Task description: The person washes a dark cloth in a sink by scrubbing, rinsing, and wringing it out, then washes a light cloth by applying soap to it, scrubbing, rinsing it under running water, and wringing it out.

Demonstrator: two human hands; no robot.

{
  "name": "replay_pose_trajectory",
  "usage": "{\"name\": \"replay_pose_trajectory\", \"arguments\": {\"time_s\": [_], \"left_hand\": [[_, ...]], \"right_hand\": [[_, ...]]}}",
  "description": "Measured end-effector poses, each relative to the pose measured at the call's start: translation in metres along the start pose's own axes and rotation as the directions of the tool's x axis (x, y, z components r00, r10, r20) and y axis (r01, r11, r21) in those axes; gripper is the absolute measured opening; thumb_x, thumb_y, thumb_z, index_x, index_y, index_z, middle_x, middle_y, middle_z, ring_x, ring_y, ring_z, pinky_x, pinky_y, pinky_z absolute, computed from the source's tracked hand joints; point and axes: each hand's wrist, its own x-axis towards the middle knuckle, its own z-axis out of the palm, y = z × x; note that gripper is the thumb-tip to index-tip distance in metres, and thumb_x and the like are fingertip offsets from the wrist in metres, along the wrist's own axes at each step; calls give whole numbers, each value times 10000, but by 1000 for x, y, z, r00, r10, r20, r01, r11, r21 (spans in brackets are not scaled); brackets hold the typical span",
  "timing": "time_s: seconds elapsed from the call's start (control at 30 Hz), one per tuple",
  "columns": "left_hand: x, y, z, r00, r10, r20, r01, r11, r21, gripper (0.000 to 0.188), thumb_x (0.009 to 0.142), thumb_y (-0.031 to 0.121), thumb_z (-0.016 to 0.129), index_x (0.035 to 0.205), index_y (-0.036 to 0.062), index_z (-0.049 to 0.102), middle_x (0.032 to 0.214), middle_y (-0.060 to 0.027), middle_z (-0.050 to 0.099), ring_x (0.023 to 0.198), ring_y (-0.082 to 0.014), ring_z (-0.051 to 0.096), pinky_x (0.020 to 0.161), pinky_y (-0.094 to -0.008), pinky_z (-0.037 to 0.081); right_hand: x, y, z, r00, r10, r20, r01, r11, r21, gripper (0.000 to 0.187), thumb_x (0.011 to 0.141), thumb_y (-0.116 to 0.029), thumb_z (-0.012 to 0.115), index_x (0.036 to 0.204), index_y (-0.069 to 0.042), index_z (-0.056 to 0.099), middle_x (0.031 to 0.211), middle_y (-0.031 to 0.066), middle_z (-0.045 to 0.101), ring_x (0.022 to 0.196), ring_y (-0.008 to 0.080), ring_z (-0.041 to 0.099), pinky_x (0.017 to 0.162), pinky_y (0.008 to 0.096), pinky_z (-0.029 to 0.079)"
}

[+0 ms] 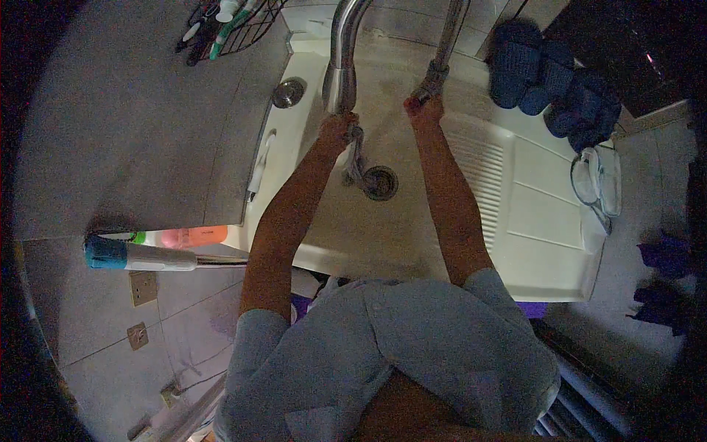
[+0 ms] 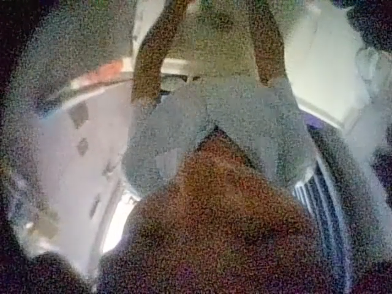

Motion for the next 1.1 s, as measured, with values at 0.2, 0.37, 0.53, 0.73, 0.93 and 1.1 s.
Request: {"name": "replay_pose_trajectory", "arguments": {"time_s": [0.2, 0.37, 0.53, 0.73, 0.93, 1.1], "left_hand": [[11, 26, -21, 658, -701, 274, 638, 328, -696, 286, 701, 172, 465, 954, 50, 412, 852, -76, 455, 754, -168, 453, 629, -310, 378], [-6, -15, -18, 733, -625, 270, 648, 520, -556, 349, 734, 198, 413, 1044, 47, 367, 1011, -100, 432, 882, -193, 437, 733, -321, 365], [0, 43, -22, 787, -613, 72, 586, 706, -398, 429, 690, 257, 475, 1042, 46, 353, 1008, -108, 427, 879, -194, 436, 727, -313, 363], [7, 74, -37, 835, -550, 5, 544, 825, -155, 492, 660, 253, 533, 1064, 45, 346, 1036, -135, 407, 911, -198, 421, 755, -307, 348], [40, 104, -50, 889, -458, -1, 457, 886, 75, 548, 636, 250, 582, 1083, 43, 341, 1059, -156, 391, 938, -201, 410, 778, -302, 335], [66, 183, -97, 916, -390, -94, 395, 838, 376, 260, 629, 90, 532, 871, 10, 484, 846, -128, 513, 773, -228, 502, 625, -344, 423]], "right_hand": [[-19, 10, -1, 956, 273, -109, -267, 962, 62, 244, 732, -285, 420, 734, -43, 447, 583, 68, 452, 487, 215, 452, 413, 329, 409], [-59, 90, 20, 850, 272, 450, -12, 866, -499, 178, 730, -176, 425, 739, -1, 459, 624, 63, 466, 514, 179, 452, 396, 244, 359], [-39, 139, 39, 773, 590, 231, -608, 794, 4, 178, 730, -205, 431, 742, -30, 459, 610, 57, 449, 484, 156, 421, 391, 238, 331], [-74, 129, 87, 904, 355, 238, 121, 321, -939, 344, 737, -347, 427, 897, -43, 444, 771, 66, 469, 632, 152, 446, 524, 279, 391], [-56, 78, 45, 834, 389, 392, -100, 804, -587, 479, 725, -385, 445, 1051, -43, 367, 876, 52, 461, 777, 131, 433, 609, 270, 379], [-62, 69, -13, 663, 722, 199, 213, 73, -974, 394, 699, -337, 503, 957, -43, 459, 734, 61, 516, 652, 145, 481, 589, 275, 388]]}}
